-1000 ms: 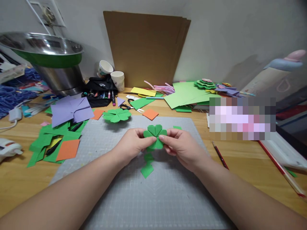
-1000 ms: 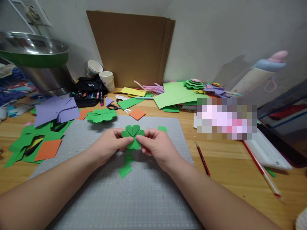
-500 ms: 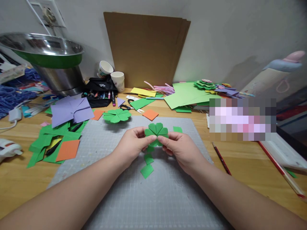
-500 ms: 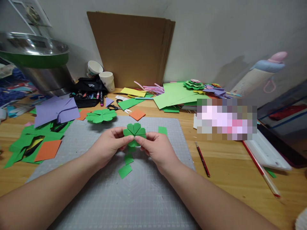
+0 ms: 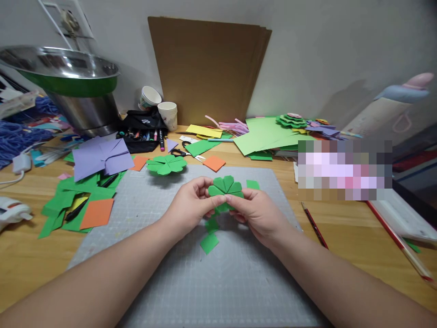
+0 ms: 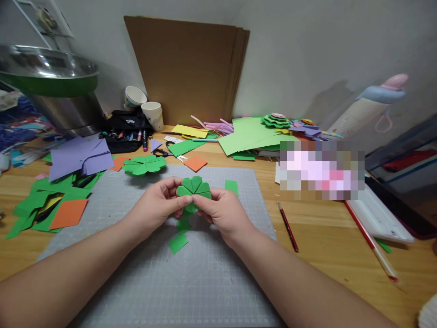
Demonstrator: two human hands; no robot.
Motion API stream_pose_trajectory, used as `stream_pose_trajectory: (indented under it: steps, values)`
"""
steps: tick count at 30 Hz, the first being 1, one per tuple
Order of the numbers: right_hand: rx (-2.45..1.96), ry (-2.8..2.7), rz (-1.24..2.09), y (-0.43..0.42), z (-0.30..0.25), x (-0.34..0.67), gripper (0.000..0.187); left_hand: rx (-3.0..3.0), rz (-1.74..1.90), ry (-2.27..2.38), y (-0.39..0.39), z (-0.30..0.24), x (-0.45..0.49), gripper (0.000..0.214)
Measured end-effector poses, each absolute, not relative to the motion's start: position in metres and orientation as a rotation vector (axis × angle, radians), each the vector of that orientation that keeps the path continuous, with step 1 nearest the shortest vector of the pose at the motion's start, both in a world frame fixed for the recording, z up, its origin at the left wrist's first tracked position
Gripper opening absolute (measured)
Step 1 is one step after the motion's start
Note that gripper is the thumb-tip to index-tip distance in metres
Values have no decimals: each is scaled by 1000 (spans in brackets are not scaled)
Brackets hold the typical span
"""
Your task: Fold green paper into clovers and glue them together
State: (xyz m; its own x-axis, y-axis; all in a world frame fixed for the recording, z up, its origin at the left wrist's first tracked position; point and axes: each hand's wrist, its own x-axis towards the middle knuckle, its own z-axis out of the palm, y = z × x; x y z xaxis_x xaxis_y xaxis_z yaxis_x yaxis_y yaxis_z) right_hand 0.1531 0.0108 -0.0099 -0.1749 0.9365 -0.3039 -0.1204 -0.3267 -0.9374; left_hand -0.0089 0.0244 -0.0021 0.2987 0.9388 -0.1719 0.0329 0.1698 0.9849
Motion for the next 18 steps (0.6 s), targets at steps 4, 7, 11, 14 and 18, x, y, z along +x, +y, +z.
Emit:
stream_pose_trajectory:
  steps: [4, 7, 11, 14, 18]
  values:
    - [-1280, -1089, 1661, 10, -8, 153, 28, 1365, 895, 1117, 29, 5, -15, 30]
    - [-1285, -1097, 1765, 8, -5, 152, 29, 1364, 985, 1109, 32, 10, -19, 29]
    - [-1262, -1089, 1818, 7, -3, 152, 29, 1299, 874, 1098, 34, 11, -20, 21]
    - [-1241, -1075, 1827, 7, -3, 152, 27, 1258, 879, 1109, 35, 9, -19, 20]
    - [-1209, -1081, 1835, 7, -3, 152, 26, 1252, 860, 1135, 35, 10, -20, 17]
